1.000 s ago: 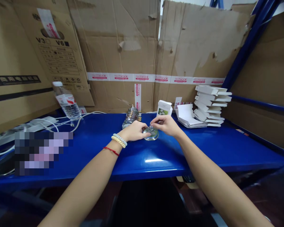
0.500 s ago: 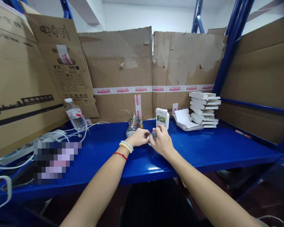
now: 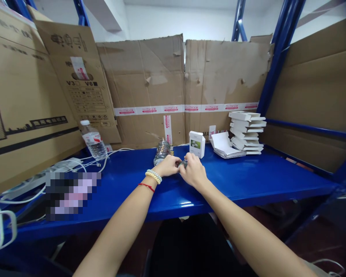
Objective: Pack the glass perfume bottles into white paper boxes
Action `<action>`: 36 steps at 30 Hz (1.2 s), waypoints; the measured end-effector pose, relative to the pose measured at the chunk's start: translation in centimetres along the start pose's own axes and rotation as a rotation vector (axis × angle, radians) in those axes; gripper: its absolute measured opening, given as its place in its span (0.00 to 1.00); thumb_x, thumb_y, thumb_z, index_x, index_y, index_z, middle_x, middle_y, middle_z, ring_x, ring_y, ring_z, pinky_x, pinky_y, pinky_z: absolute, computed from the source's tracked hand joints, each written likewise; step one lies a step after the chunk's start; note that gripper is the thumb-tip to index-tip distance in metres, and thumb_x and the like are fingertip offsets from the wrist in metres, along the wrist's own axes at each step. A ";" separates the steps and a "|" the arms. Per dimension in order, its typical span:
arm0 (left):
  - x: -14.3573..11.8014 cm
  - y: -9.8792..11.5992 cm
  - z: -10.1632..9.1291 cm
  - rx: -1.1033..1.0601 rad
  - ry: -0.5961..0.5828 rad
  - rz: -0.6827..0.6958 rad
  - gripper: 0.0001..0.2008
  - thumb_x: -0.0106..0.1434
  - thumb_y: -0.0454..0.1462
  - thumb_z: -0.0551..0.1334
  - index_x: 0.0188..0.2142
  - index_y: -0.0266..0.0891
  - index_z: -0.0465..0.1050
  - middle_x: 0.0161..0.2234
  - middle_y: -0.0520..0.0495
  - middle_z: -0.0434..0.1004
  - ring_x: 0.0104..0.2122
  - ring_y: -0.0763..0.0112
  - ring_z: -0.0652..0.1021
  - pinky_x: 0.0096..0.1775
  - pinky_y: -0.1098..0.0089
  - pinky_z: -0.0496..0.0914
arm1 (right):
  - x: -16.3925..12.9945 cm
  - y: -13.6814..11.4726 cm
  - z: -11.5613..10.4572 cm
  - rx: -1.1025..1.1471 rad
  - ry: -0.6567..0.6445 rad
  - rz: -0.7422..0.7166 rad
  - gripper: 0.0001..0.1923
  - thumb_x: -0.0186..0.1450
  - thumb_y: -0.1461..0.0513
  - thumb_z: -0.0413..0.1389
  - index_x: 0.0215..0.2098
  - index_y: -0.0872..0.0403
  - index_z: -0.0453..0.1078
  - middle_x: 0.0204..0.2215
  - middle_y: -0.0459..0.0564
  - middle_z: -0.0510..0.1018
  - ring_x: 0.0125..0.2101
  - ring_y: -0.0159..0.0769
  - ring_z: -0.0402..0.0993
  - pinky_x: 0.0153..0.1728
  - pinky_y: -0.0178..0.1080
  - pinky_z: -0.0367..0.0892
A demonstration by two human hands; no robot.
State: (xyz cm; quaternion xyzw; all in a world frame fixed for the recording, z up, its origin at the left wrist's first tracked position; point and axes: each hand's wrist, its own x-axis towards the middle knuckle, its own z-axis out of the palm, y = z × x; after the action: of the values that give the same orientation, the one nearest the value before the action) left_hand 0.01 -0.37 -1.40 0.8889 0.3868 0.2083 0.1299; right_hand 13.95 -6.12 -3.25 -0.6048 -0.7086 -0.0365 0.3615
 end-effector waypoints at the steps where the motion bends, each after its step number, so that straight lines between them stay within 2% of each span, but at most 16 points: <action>1: 0.0 0.0 -0.1 -0.002 -0.004 0.001 0.12 0.49 0.30 0.58 0.33 0.34 0.77 0.28 0.47 0.80 0.27 0.71 0.75 0.32 0.73 0.67 | 0.0 -0.1 0.0 0.008 -0.003 0.010 0.07 0.60 0.63 0.48 0.38 0.51 0.61 0.40 0.54 0.73 0.41 0.44 0.67 0.34 0.40 0.64; 10: -0.1 0.3 -0.3 0.044 -0.012 0.007 0.13 0.50 0.30 0.57 0.32 0.35 0.78 0.29 0.47 0.80 0.28 0.71 0.75 0.33 0.73 0.66 | -0.1 -0.4 0.1 0.056 -0.020 0.082 0.08 0.60 0.62 0.47 0.39 0.49 0.61 0.41 0.53 0.74 0.44 0.46 0.67 0.32 0.41 0.63; 16: -0.1 0.2 -0.3 0.036 -0.013 0.016 0.11 0.51 0.31 0.58 0.32 0.34 0.77 0.25 0.49 0.78 0.25 0.73 0.72 0.31 0.74 0.65 | -0.3 -0.3 0.0 0.152 -0.013 0.112 0.11 0.60 0.62 0.48 0.41 0.49 0.63 0.44 0.52 0.75 0.45 0.46 0.67 0.35 0.42 0.66; 18: -0.1 0.1 -0.3 0.025 -0.009 0.016 0.11 0.51 0.33 0.58 0.34 0.34 0.77 0.25 0.49 0.77 0.25 0.73 0.73 0.31 0.74 0.65 | -0.5 0.1 0.0 0.181 -0.005 0.083 0.13 0.59 0.62 0.49 0.43 0.50 0.64 0.46 0.52 0.75 0.47 0.45 0.68 0.39 0.43 0.67; 21: -0.1 -0.1 -0.7 -0.016 -0.006 -0.005 0.11 0.52 0.36 0.61 0.33 0.34 0.76 0.24 0.49 0.76 0.25 0.72 0.74 0.31 0.74 0.66 | -0.6 1.4 -0.3 0.245 0.004 -0.060 0.19 0.59 0.63 0.51 0.49 0.51 0.65 0.47 0.53 0.74 0.48 0.43 0.69 0.46 0.43 0.67; 23: -0.3 -0.2 -1.2 -0.092 -0.069 -0.050 0.12 0.51 0.40 0.63 0.32 0.34 0.76 0.23 0.50 0.75 0.24 0.72 0.74 0.29 0.73 0.66 | -0.1 2.7 -0.4 0.316 0.007 -0.167 0.23 0.57 0.64 0.52 0.52 0.52 0.65 0.48 0.54 0.73 0.47 0.41 0.70 0.48 0.42 0.66; 25: -0.5 -0.3 -2.0 -0.169 -0.168 -0.113 0.15 0.49 0.43 0.66 0.32 0.34 0.75 0.21 0.52 0.73 0.21 0.73 0.73 0.26 0.73 0.65 | 1.0 4.2 -0.5 0.380 0.005 -0.192 0.26 0.56 0.65 0.53 0.54 0.54 0.64 0.47 0.54 0.74 0.44 0.38 0.72 0.48 0.41 0.67; 28: -1.1 -0.4 -3.3 -0.255 -0.293 -0.203 0.17 0.44 0.43 0.69 0.31 0.35 0.74 0.21 0.54 0.71 0.20 0.73 0.72 0.24 0.73 0.65 | 3.4 5.9 -0.2 0.344 -0.110 -0.076 0.19 0.57 0.67 0.52 0.48 0.56 0.70 0.39 0.52 0.77 0.35 0.35 0.72 0.43 0.40 0.68; 30: -1.5 -0.6 -4.0 -0.297 -0.338 -0.263 0.18 0.42 0.42 0.70 0.32 0.35 0.74 0.21 0.54 0.72 0.21 0.73 0.71 0.23 0.73 0.66 | 4.8 6.4 0.2 0.260 -0.216 -0.079 0.20 0.57 0.66 0.55 0.48 0.56 0.71 0.41 0.54 0.77 0.37 0.36 0.73 0.43 0.40 0.68; 33: -1.8 -1.0 -4.5 -0.332 -0.368 -0.321 0.20 0.41 0.41 0.72 0.34 0.36 0.74 0.21 0.54 0.73 0.20 0.73 0.71 0.24 0.72 0.67 | 5.8 6.5 1.1 0.141 -0.381 -0.161 0.24 0.56 0.63 0.60 0.51 0.58 0.70 0.46 0.59 0.75 0.43 0.41 0.73 0.46 0.41 0.66; 36: -1.8 -1.3 -4.2 -0.363 -0.372 -0.310 0.20 0.42 0.42 0.72 0.34 0.36 0.74 0.22 0.54 0.73 0.21 0.72 0.73 0.25 0.72 0.67 | 5.5 6.4 2.1 0.075 -0.444 -0.218 0.21 0.59 0.66 0.56 0.52 0.59 0.69 0.45 0.60 0.77 0.45 0.43 0.73 0.48 0.40 0.65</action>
State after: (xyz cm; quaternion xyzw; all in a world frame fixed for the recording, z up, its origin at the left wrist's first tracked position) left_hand -3.84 -0.54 1.29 0.8044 0.4437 0.0852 0.3857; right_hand 18.59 1.15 -4.23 -0.5042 -0.8326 0.0846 0.2131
